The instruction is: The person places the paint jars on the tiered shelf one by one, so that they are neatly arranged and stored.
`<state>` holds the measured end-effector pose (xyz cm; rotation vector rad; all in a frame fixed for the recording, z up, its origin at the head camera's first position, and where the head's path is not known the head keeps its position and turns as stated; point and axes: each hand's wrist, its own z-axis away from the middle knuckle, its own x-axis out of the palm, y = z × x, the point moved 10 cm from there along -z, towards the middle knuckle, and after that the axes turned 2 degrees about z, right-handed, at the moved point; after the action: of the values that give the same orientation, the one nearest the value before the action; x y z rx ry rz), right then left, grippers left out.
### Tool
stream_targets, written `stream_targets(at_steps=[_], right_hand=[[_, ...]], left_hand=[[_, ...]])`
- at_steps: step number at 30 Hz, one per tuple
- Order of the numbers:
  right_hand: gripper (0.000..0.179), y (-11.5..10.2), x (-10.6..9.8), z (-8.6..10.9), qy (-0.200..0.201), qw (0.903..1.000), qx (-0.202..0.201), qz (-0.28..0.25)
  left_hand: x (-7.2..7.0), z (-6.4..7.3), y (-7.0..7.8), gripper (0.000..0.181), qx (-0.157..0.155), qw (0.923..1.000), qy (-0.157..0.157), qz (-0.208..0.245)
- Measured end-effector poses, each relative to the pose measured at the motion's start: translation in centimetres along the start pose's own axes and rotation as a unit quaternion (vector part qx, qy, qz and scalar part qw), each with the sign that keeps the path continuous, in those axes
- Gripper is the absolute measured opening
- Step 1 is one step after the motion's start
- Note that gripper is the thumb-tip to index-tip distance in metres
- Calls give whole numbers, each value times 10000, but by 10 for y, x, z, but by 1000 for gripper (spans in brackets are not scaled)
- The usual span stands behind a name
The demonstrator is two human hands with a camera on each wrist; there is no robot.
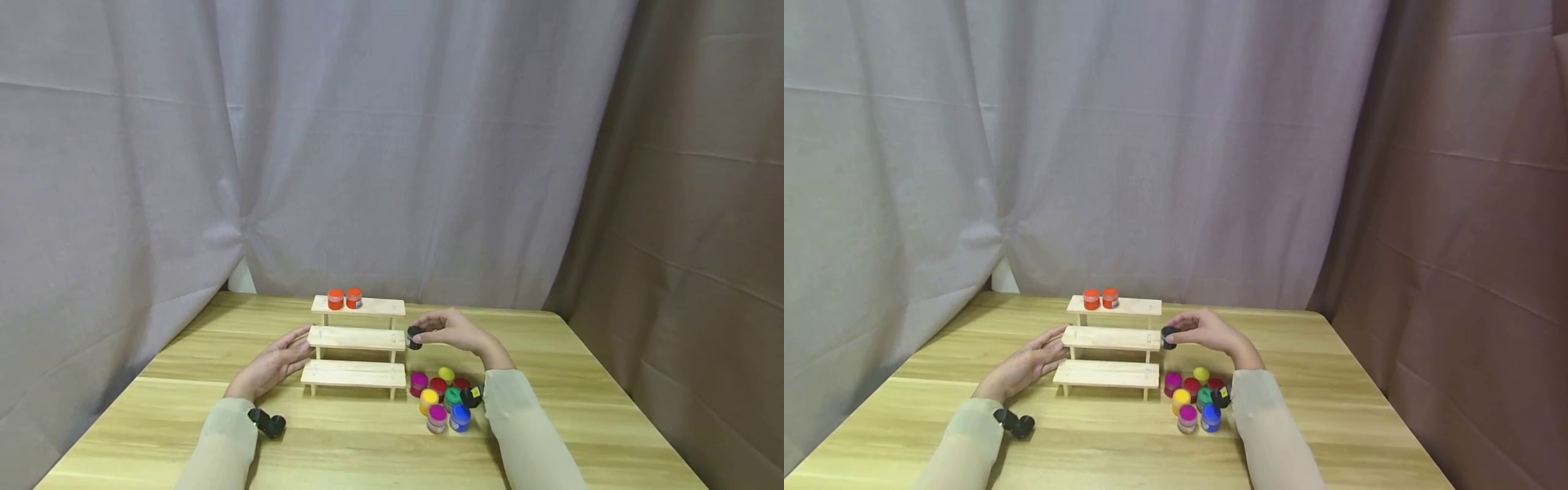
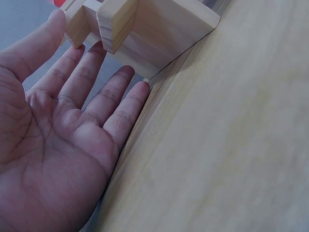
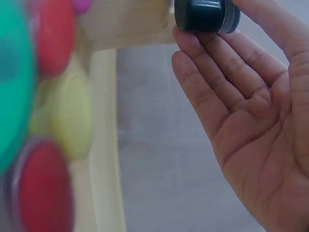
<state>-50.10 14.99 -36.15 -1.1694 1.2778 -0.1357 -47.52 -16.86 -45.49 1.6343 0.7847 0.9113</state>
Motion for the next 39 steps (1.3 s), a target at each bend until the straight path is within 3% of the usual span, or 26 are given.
stream_targets(at_steps=[11,23,39], right_hand=[[34,-28,2,-20,296,9987,-280,-312],[39,-61,18,-55,778,9910,-694,-845],[39,-45,17,-66,1574,9835,-506,-737]], left_hand=[[-1,2,1,66,-62,9999,67,-62],[1,6,3,66,-44,10000,43,-56],[2,5,1,65,-37,10000,78,30]])
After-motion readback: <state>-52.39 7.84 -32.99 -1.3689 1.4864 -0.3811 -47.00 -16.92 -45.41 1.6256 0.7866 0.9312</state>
